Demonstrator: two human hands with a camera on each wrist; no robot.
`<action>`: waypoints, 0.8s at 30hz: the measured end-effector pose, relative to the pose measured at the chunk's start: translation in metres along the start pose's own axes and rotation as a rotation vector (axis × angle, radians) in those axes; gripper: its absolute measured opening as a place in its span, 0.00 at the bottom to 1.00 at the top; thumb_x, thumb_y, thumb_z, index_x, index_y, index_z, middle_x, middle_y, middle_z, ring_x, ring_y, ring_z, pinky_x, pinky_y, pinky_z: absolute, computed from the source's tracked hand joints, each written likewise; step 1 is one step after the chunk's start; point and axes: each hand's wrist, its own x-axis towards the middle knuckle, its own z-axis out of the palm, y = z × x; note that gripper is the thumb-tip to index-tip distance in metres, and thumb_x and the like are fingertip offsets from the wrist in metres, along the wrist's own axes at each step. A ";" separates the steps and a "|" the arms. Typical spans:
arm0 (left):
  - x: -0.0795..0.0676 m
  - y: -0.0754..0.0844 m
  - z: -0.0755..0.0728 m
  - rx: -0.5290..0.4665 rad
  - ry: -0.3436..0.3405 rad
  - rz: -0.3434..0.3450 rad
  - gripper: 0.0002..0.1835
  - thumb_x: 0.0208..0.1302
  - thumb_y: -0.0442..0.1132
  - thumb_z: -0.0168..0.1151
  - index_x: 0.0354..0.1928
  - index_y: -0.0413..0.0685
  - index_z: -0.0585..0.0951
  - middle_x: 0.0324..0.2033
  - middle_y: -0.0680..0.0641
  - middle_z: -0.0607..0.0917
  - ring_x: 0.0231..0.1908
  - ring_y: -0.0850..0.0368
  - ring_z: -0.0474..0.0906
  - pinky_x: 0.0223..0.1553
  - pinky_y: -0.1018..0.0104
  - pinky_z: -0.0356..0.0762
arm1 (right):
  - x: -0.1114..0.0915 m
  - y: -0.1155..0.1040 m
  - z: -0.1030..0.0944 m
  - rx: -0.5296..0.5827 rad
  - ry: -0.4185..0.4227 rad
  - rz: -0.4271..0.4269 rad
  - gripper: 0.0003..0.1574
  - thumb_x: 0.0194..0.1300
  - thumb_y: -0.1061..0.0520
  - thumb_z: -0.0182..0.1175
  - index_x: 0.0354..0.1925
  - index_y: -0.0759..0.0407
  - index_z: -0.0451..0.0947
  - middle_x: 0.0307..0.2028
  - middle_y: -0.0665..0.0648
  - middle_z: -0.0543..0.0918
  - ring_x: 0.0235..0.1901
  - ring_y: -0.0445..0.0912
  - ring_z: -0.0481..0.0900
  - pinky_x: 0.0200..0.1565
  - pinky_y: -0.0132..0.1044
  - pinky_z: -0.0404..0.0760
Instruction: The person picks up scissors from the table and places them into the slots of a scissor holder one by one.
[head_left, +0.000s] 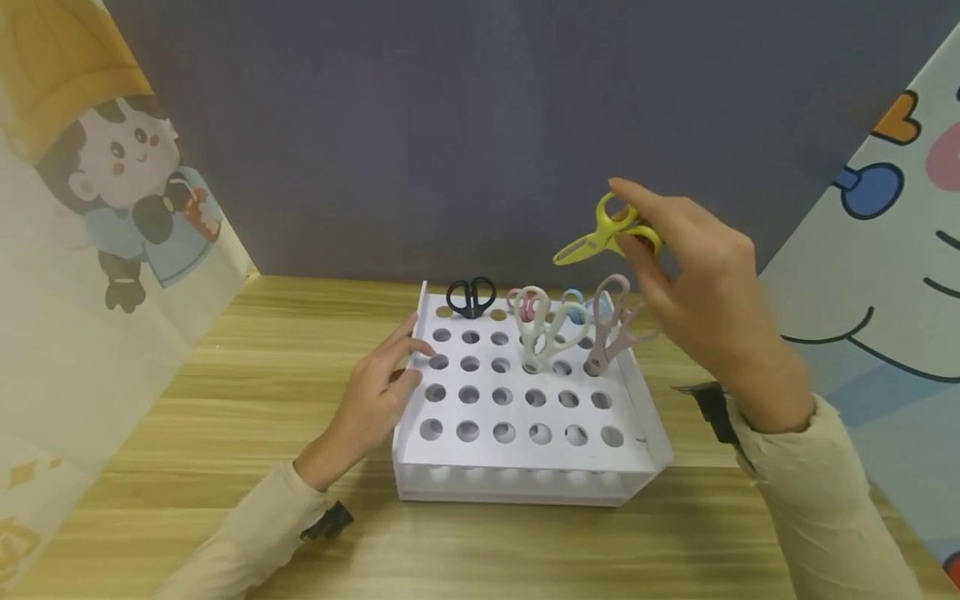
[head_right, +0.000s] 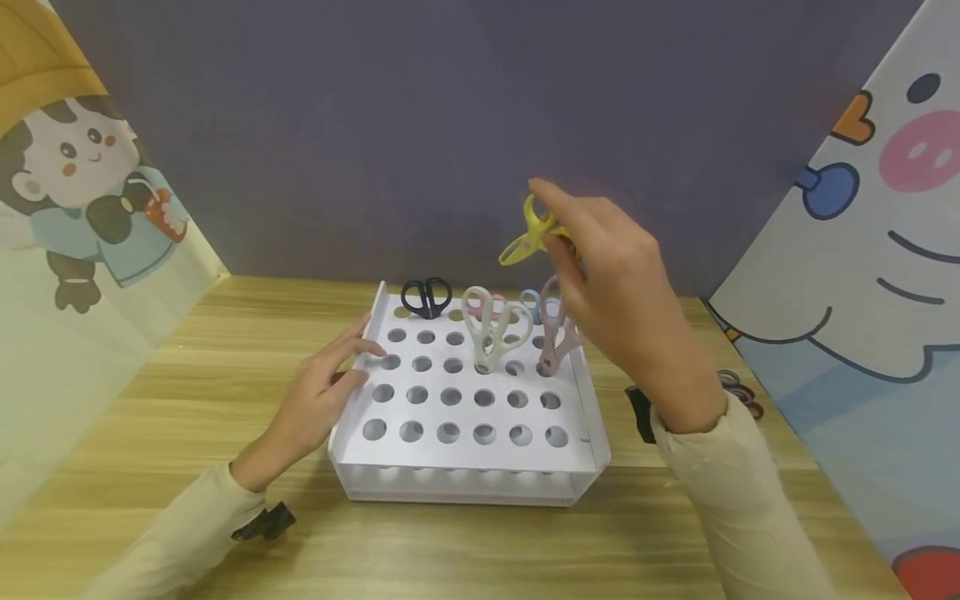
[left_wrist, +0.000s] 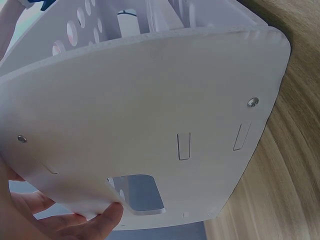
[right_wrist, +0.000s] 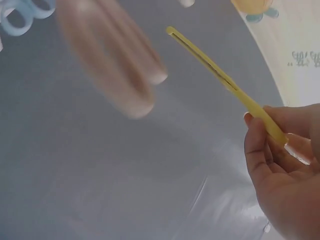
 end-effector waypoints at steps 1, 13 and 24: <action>0.000 0.000 0.000 -0.001 0.000 0.001 0.12 0.63 0.28 0.52 0.46 0.40 0.81 0.75 0.47 0.61 0.72 0.46 0.60 0.54 0.65 0.81 | 0.001 -0.002 0.001 0.009 -0.015 -0.012 0.32 0.63 0.70 0.64 0.65 0.60 0.75 0.46 0.62 0.85 0.40 0.49 0.81 0.42 0.23 0.73; -0.001 0.001 -0.001 -0.002 0.007 -0.004 0.12 0.63 0.28 0.53 0.45 0.46 0.81 0.74 0.50 0.61 0.72 0.47 0.60 0.55 0.63 0.80 | 0.010 -0.025 0.029 0.112 -0.160 -0.143 0.32 0.62 0.71 0.65 0.64 0.63 0.73 0.45 0.64 0.84 0.40 0.51 0.82 0.35 0.37 0.85; 0.001 0.001 0.001 0.000 0.017 0.002 0.12 0.61 0.26 0.54 0.45 0.39 0.82 0.74 0.46 0.62 0.71 0.43 0.62 0.55 0.59 0.80 | 0.003 -0.050 0.057 0.146 -0.402 -0.087 0.31 0.67 0.68 0.60 0.66 0.59 0.71 0.49 0.61 0.83 0.48 0.51 0.82 0.47 0.41 0.87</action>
